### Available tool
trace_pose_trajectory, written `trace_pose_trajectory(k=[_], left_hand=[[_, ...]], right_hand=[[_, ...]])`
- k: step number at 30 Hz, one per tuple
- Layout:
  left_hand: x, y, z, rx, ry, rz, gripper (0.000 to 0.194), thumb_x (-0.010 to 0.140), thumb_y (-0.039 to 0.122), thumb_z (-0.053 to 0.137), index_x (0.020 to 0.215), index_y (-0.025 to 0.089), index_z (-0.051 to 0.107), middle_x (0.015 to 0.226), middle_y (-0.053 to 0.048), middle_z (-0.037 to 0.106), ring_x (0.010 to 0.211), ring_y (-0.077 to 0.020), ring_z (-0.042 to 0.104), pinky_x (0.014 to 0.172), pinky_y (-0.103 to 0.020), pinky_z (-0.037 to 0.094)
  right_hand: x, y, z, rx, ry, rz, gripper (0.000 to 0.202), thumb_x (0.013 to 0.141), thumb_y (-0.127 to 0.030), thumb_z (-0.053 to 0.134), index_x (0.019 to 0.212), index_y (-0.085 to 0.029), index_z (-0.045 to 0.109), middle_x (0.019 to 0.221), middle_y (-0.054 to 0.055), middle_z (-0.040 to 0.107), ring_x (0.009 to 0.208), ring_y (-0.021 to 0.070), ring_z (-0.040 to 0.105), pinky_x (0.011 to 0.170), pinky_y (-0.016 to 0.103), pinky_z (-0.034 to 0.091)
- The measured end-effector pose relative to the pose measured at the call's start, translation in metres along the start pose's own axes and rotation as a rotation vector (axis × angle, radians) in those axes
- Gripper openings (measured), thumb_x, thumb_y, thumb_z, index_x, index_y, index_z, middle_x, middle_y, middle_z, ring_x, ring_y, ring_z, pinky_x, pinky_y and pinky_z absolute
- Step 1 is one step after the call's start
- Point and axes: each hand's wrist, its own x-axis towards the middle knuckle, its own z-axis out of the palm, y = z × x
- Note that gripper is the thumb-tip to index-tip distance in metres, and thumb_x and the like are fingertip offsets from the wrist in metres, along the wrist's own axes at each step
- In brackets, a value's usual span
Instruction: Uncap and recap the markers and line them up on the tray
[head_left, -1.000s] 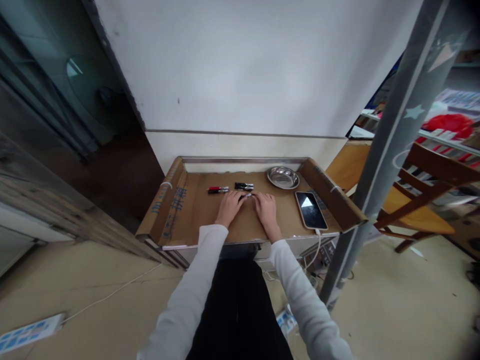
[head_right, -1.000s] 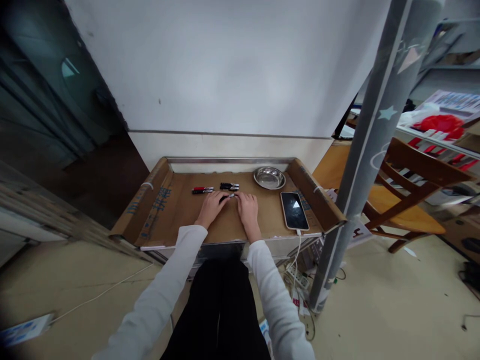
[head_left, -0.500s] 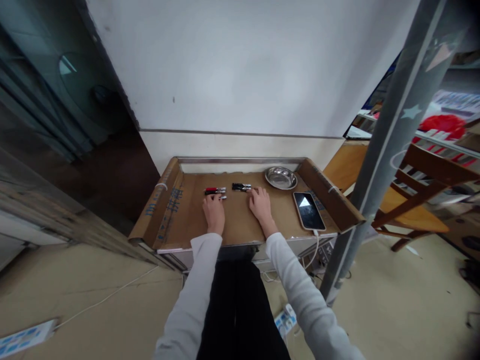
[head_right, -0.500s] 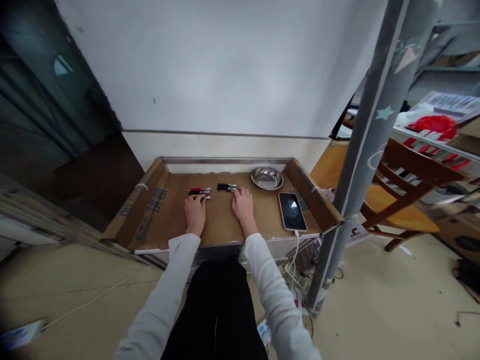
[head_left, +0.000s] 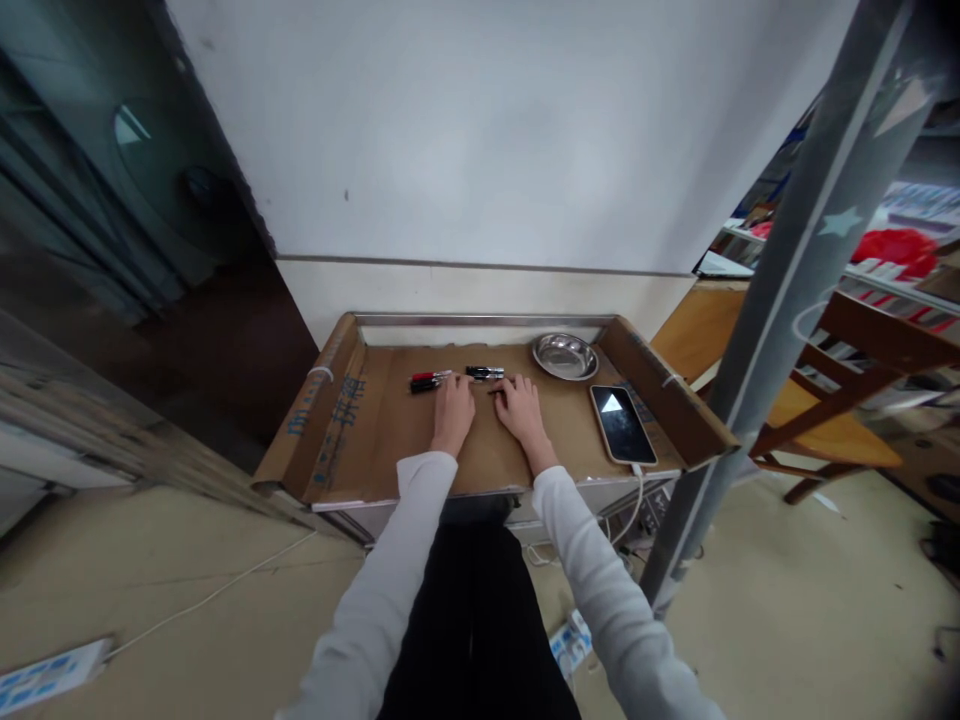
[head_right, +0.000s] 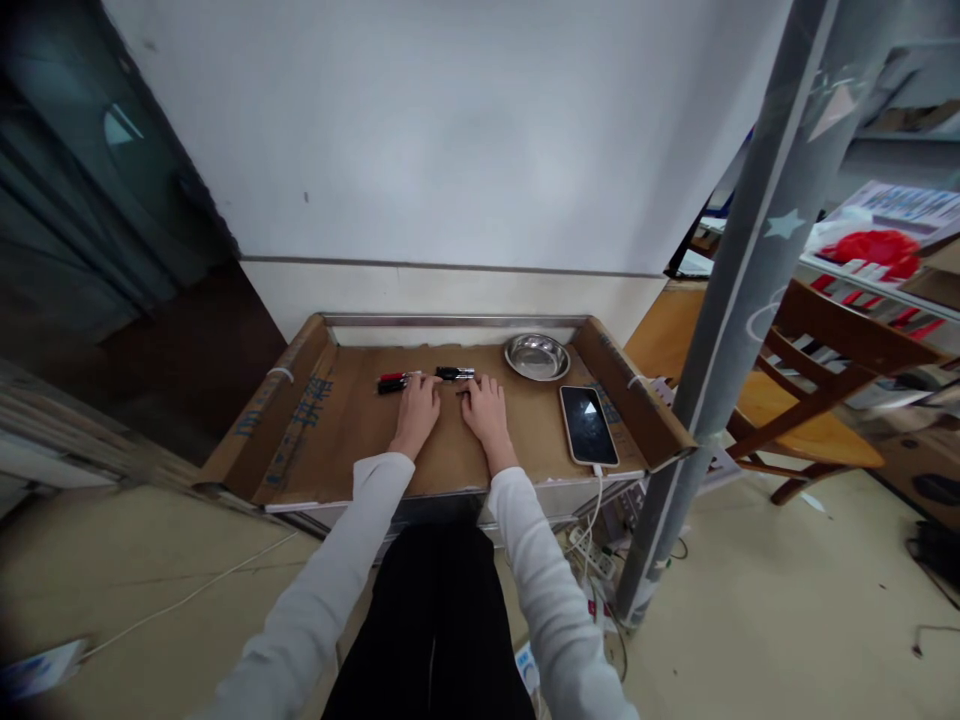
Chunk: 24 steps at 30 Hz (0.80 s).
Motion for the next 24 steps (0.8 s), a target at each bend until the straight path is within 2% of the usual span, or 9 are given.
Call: trace_pose_trajectory(k=[8,12,17,20,24], left_hand=[[0.0062,0.0041,0.0053,0.050,-0.072,0.000,0.016,0.084,0.019,0.047,0.097,0.014,0.055,0.098,-0.013,0.052,0.098,-0.0255,0.049,0.087,-0.038,0.040],[0.0047,0.0036,0.0032,0.041,-0.072,0.032,0.021,0.084,0.021,0.048,0.103,0.016,0.055,0.100,-0.011,0.051,0.099,-0.0245,0.049,0.088,-0.037,0.039],[0.0044,0.0015,0.0020,0.021,-0.119,0.087,0.015,0.087,0.021,0.046,0.093,0.018,0.060,0.095,-0.009,0.054,0.094,-0.0227,0.051,0.085,-0.035,0.041],[0.0044,0.0012,0.0018,-0.050,-0.139,0.132,0.016,0.087,0.019,0.046,0.095,0.017,0.059,0.094,-0.008,0.056,0.093,-0.0209,0.052,0.084,-0.034,0.042],[0.0056,0.0013,0.0027,-0.258,-0.165,0.146,0.016,0.089,0.017,0.044,0.092,0.018,0.059,0.094,-0.006,0.060,0.091,-0.0169,0.056,0.082,-0.029,0.044]], right_hand=[[-0.0016,0.0054,0.0032,0.012,0.043,0.082,0.020,0.087,-0.027,0.044,0.096,-0.018,0.058,0.098,0.011,0.054,0.093,0.0237,0.045,0.081,0.035,0.033],[-0.0012,0.0068,0.0047,0.018,0.061,0.080,0.021,0.088,-0.027,0.042,0.096,-0.018,0.059,0.097,0.011,0.055,0.092,0.0232,0.046,0.080,0.034,0.033],[-0.0004,0.0063,0.0039,0.021,0.050,0.029,0.021,0.090,-0.026,0.041,0.097,-0.018,0.059,0.096,0.010,0.058,0.092,0.0233,0.047,0.079,0.034,0.033],[0.0004,0.0057,0.0023,0.062,0.029,-0.028,0.021,0.091,-0.025,0.041,0.097,-0.019,0.059,0.097,0.009,0.061,0.092,0.0228,0.049,0.079,0.033,0.032],[0.0009,0.0058,0.0011,0.129,0.019,-0.067,0.021,0.091,-0.024,0.040,0.098,-0.020,0.060,0.096,0.007,0.064,0.089,0.0218,0.051,0.077,0.032,0.032]])
